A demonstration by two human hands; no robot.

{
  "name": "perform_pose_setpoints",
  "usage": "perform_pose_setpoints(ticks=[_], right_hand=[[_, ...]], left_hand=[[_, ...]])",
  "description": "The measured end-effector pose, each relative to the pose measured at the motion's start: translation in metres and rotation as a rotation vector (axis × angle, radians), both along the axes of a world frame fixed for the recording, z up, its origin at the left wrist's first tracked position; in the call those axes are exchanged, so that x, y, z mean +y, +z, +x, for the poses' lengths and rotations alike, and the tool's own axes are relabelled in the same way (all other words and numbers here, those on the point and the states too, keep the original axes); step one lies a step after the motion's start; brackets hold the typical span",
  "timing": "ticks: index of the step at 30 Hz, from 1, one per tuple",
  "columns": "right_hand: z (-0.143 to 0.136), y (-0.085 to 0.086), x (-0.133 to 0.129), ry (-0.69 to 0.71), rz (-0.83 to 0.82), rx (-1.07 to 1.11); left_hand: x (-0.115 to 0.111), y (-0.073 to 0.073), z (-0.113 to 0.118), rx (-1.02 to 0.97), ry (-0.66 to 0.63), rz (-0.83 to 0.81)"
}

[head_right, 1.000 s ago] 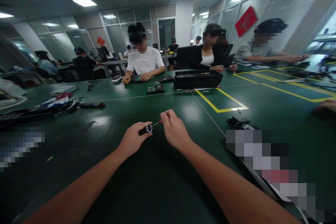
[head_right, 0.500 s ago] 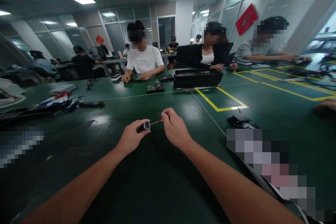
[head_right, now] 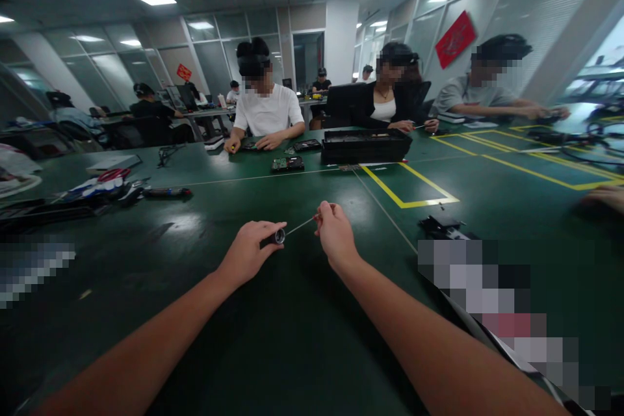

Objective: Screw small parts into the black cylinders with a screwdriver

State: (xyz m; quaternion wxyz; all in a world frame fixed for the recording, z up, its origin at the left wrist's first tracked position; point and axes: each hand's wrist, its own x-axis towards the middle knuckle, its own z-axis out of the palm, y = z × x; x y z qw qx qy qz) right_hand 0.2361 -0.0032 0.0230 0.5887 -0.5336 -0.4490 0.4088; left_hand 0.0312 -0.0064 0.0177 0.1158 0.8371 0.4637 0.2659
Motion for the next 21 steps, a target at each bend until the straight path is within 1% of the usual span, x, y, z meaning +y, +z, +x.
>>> perform_pose_setpoints(ticks=[4,8,10,13,15,19,21], right_hand=[[-0.004,0.001,-0.003,0.028,0.075,-0.016],[-0.008,0.001,-0.006,0.068,0.149,-0.092],[-0.009,0.003,-0.009,0.078,0.182,-0.154],[-0.009,0.009,-0.014,0.09,0.218,-0.248],[-0.01,0.013,-0.019,0.074,0.236,-0.277],[-0.011,0.019,-0.024,0.066,0.24,-0.309],[-0.01,0.021,-0.026,0.059,0.229,-0.363]], left_hand=[[-0.002,-0.003,-0.001,-0.041,0.002,-0.014],[-0.002,-0.005,-0.001,-0.092,0.021,-0.029],[-0.002,-0.006,-0.001,-0.121,0.035,-0.046],[-0.001,-0.007,-0.001,-0.186,0.094,-0.087],[-0.001,-0.006,-0.002,-0.214,0.112,-0.1],[-0.002,-0.006,-0.003,-0.231,0.077,-0.085],[-0.002,-0.006,-0.004,-0.237,0.067,-0.076]])
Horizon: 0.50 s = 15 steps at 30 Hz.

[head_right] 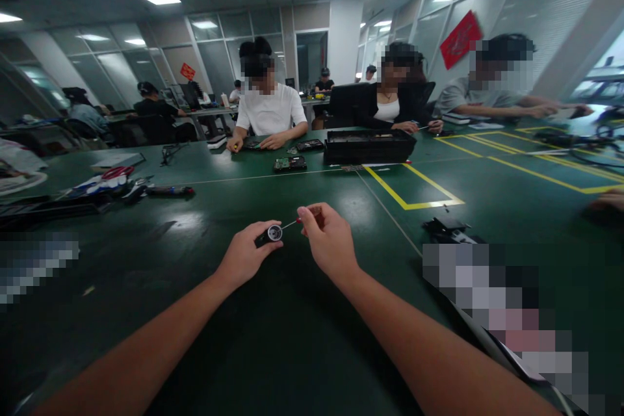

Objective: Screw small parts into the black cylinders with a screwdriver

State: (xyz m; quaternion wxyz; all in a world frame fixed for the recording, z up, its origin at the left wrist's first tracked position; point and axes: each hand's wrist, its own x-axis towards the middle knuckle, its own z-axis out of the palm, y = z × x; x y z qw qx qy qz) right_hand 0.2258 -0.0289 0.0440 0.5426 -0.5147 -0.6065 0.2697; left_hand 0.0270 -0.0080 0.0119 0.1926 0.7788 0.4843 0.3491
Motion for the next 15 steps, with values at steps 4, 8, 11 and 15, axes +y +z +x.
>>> perform_pose_setpoints(ticks=[4,8,11,15], right_hand=[[0.0018,0.0023,-0.0016,0.031,0.012,-0.098],[0.0023,0.0016,-0.0032,0.099,0.058,-0.17],[0.002,0.0018,-0.0039,0.042,0.043,-0.249],[0.0014,0.002,-0.0032,-0.007,0.026,-0.258]], left_hand=[[0.0007,-0.0008,-0.0021,0.033,0.003,0.006],[0.0004,0.0004,-0.0027,0.073,0.01,-0.008],[-0.001,0.0024,-0.0016,0.081,0.01,0.007],[-0.0017,0.0033,-0.0006,0.096,0.01,0.009]])
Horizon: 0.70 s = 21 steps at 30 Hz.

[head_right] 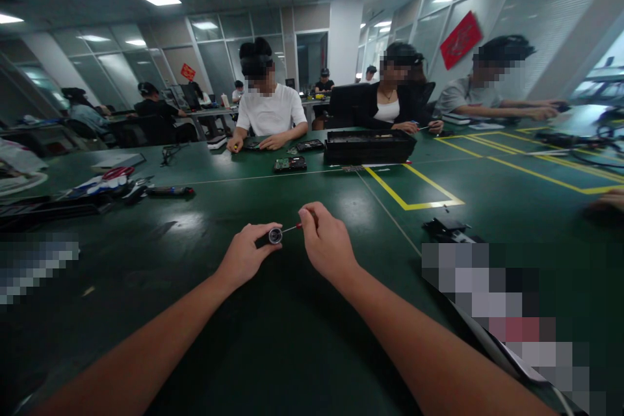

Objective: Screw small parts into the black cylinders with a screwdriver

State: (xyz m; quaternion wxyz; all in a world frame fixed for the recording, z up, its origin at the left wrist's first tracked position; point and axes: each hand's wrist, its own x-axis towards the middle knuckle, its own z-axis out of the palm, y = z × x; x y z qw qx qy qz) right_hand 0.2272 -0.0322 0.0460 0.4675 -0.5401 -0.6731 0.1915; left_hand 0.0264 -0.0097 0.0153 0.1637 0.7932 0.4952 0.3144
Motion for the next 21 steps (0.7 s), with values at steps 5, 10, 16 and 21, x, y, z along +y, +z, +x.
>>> perform_pose_setpoints(ticks=[5,10,16,21], right_hand=[[-0.002,-0.004,0.004,0.069,-0.03,0.188],[0.002,-0.018,0.02,0.04,-0.166,0.541],[0.007,-0.026,0.026,-0.06,-0.088,0.474],[0.001,-0.022,0.02,-0.015,-0.041,0.429]], left_hand=[[0.001,0.0,-0.001,-0.009,0.031,-0.019],[0.002,0.001,-0.001,0.052,0.02,0.059],[0.007,-0.004,-0.001,0.114,0.013,0.028],[0.006,-0.005,-0.001,0.084,0.008,0.024]])
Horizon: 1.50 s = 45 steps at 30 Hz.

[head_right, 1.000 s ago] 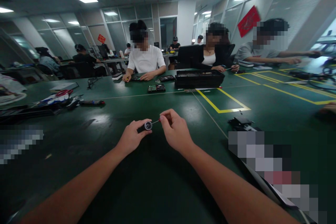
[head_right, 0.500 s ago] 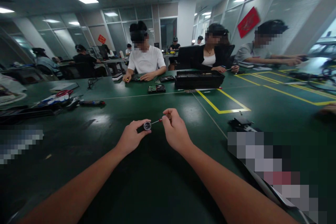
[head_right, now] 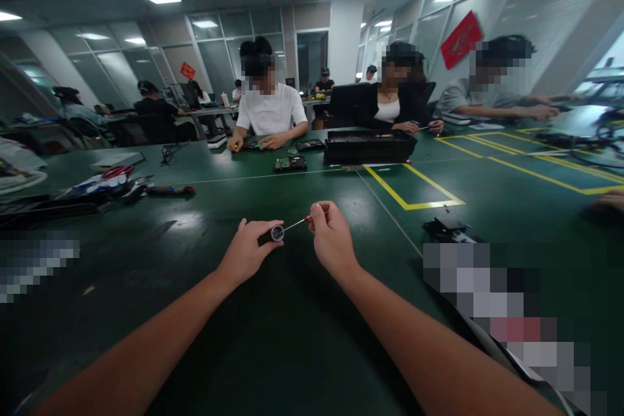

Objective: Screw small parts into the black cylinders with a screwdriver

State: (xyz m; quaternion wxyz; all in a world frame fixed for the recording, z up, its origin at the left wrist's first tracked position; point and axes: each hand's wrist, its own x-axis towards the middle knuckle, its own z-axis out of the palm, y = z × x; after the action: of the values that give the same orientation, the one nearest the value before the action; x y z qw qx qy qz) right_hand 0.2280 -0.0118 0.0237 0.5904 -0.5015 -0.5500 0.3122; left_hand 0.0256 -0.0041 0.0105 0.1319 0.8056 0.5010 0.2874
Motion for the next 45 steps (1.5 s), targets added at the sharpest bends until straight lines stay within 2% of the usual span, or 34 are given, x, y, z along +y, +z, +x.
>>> perform_pose_setpoints(ticks=[7,11,18,21,26,31,37,41,45], right_hand=[[0.0,0.01,-0.008,0.021,0.016,-0.112],[0.001,0.017,-0.015,-0.069,0.03,-0.299],[0.0,0.014,-0.018,-0.044,0.153,-0.426],[-0.001,0.013,-0.021,0.023,0.269,-0.47],[-0.003,0.016,-0.028,0.212,0.407,-0.566],[-0.005,0.017,-0.031,0.343,0.369,-0.661],[-0.007,0.018,-0.034,0.444,0.348,-0.614],[-0.008,0.018,-0.034,0.395,0.36,-0.586],[-0.008,0.014,-0.031,0.219,0.239,-0.447]], left_hand=[[-0.003,0.001,0.0,-0.033,0.036,-0.029],[-0.003,0.001,0.0,-0.037,0.068,-0.034],[-0.003,0.0,-0.001,-0.064,0.077,-0.031],[-0.002,0.0,-0.001,-0.069,0.088,-0.033],[-0.001,0.0,-0.002,-0.093,0.112,-0.049],[-0.003,0.003,-0.002,-0.108,0.099,-0.046],[-0.005,0.006,-0.001,-0.095,0.109,-0.041],[-0.004,0.005,-0.002,-0.095,0.103,-0.044],[-0.003,0.003,-0.003,-0.103,0.082,-0.042]])
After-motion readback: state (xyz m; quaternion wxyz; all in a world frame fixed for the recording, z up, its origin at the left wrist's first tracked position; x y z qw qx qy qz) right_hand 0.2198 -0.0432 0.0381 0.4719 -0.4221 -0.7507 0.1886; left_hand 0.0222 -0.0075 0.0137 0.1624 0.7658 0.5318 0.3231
